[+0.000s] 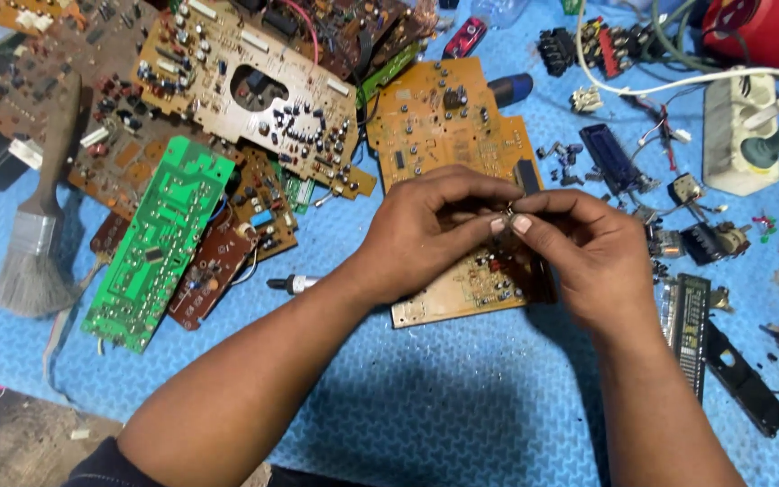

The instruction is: Desoldering components from a circuit board using a soldering iron and a desoldering pump.

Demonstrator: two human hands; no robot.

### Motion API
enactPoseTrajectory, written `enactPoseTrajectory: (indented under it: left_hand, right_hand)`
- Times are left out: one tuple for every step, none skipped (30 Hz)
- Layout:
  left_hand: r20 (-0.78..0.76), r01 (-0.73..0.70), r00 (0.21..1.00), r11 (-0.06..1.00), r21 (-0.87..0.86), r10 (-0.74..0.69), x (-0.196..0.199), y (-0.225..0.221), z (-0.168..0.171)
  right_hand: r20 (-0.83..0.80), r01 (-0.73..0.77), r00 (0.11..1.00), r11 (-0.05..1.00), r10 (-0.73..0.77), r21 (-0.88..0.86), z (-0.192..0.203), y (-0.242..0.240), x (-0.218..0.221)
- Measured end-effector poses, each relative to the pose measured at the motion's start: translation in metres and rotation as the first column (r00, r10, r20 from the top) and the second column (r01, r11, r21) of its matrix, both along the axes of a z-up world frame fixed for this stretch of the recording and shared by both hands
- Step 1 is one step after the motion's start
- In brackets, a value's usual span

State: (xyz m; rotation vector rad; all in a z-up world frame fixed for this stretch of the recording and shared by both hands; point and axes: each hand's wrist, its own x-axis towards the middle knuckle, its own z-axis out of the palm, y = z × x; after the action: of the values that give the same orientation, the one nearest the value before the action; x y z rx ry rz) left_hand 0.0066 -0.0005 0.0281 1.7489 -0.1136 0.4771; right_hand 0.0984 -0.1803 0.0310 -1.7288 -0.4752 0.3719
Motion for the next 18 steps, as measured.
enactPoseTrajectory:
  left_hand:
    - [0.006,0.002,1.000,1.000,0.004,-0.002,0.000,0.001,0.000]
    - [0.017,-0.010,1.000,1.000,0.029,0.010,0.000,0.002,0.000]
    - [0.029,-0.023,0.999,0.998,0.055,0.022,0.000,0.002,0.000]
    - [0.033,-0.019,0.999,0.998,0.058,0.017,0.001,0.002,-0.001]
    - [0.061,-0.029,0.998,0.997,0.065,0.025,0.001,0.002,-0.002]
    - [0.088,-0.040,0.996,0.997,0.070,0.034,0.002,0.001,-0.003]
    - [0.091,-0.037,0.995,0.997,0.072,0.031,0.003,0.001,-0.003]
    - [0.037,-0.027,0.999,0.999,-0.032,0.029,0.003,0.000,-0.004]
    - [-0.017,-0.022,1.000,0.991,-0.136,0.020,0.003,-0.001,-0.004]
    - [-0.013,-0.023,1.000,0.991,-0.134,0.022,0.005,-0.001,-0.006]
    - [-0.078,-0.018,0.997,0.965,-0.260,-0.002,0.006,-0.001,-0.007]
    - [-0.137,-0.024,0.990,0.925,-0.380,-0.031,0.007,-0.001,-0.007]
    - [-0.132,-0.025,0.991,0.926,-0.377,-0.027,0.008,-0.001,-0.010]
    - [-0.116,0.015,0.990,0.869,-0.494,-0.083,0.009,-0.001,-0.012]
    - [-0.093,0.054,0.986,0.796,-0.602,-0.138,0.010,-0.002,-0.015]
    - [-0.090,0.056,0.987,0.799,-0.599,-0.137,0.010,-0.001,-0.014]
    - [-0.102,0.056,0.983,0.781,-0.623,-0.151,0.010,-0.002,-0.012]
    - [-0.115,0.055,0.979,0.760,-0.648,-0.169,0.009,-0.003,-0.012]
  right_hand:
    - [0.006,0.002,1.000,1.000,-0.002,0.004,0.001,0.002,-0.001]
    - [-0.067,0.023,0.998,0.998,-0.019,0.058,0.002,0.003,-0.003]
    - [-0.141,0.048,0.990,0.993,-0.032,0.112,0.003,0.004,-0.004]
    - [-0.137,0.052,0.990,0.992,-0.036,0.115,0.003,0.004,-0.004]
    - [-0.188,0.046,0.982,0.985,-0.014,0.168,0.003,0.003,-0.004]
    - [-0.239,0.042,0.971,0.975,0.013,0.220,0.002,0.003,-0.004]
    - [-0.236,0.043,0.972,0.974,0.011,0.222,0.005,0.003,-0.003]
    - [-0.200,0.045,0.980,0.982,-0.008,0.184,0.008,0.003,-0.003]
    - [-0.163,0.049,0.986,0.988,-0.025,0.145,0.011,0.003,-0.003]
    - [-0.159,0.047,0.987,0.988,-0.024,0.147,0.008,-0.002,0.002]
    - [0.132,0.103,0.987,0.993,-0.094,-0.064,0.004,-0.006,0.008]
    - [0.420,0.214,0.903,0.946,-0.096,-0.244,0.001,-0.010,0.013]
    - [0.424,0.212,0.901,0.948,-0.094,-0.239,0.004,-0.008,0.014]
    - [0.488,0.215,0.873,0.899,-0.002,-0.381,0.007,-0.007,0.015]
    - [0.533,0.228,0.840,0.828,0.098,-0.512,0.010,-0.006,0.016]
    - [0.537,0.229,0.838,0.830,0.097,-0.508,0.011,-0.003,0.016]
    - [0.494,0.220,0.861,0.784,0.124,-0.580,0.012,0.000,0.016]
    - [0.446,0.208,0.883,0.730,0.146,-0.651,0.013,0.001,0.015]
